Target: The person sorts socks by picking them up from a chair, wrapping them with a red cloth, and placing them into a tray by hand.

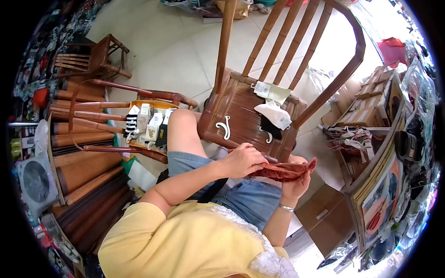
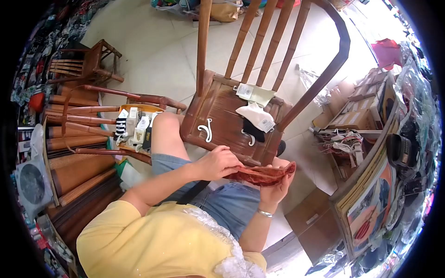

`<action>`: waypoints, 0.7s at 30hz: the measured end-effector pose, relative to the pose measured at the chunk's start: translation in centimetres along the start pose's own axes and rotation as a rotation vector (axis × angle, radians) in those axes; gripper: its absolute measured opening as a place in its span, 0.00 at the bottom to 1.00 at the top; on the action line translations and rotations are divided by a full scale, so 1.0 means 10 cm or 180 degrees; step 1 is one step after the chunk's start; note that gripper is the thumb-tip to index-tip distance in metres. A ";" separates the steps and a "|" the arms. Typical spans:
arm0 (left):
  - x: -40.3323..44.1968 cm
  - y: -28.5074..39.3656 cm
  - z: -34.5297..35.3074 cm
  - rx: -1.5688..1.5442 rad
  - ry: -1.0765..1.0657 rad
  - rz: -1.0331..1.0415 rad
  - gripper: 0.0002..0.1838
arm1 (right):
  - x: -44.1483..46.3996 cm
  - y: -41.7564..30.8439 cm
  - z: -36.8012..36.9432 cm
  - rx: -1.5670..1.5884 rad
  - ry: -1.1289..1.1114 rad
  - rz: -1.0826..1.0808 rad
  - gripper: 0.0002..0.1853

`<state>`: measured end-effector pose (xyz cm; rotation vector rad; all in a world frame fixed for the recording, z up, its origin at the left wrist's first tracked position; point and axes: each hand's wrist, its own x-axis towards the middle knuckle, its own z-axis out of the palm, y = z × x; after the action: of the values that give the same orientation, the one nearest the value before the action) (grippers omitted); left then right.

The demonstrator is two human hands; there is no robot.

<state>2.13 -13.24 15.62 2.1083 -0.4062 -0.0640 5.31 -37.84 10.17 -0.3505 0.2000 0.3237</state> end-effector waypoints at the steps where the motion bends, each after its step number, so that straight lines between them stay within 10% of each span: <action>1: -0.03 -0.04 0.04 0.0085 -0.0018 -0.0123 0.11 | 0.01 0.03 -0.05 0.0015 0.0140 -0.0112 0.17; 9: -0.04 0.23 -0.22 -0.1024 0.0167 -0.1198 0.09 | 0.10 0.22 0.15 -0.0822 0.0601 0.0224 0.16; 13: 0.03 0.54 -0.33 -0.0845 0.0429 -0.0651 0.10 | 0.15 0.36 0.08 -0.1223 0.0637 -0.0153 0.22; 15: 0.03 0.69 -0.29 -0.0399 0.0499 -0.0009 0.11 | 0.08 0.32 0.38 -0.0251 -0.0450 -0.0362 0.22; 21: -0.08 0.91 0.27 0.0281 -0.0169 0.0886 0.12 | 0.06 0.61 0.04 -0.0578 0.0556 0.0119 0.22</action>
<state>-1.58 -19.62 21.61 2.1197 -0.7420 0.0614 3.79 -32.09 8.58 -0.5557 0.3501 0.3492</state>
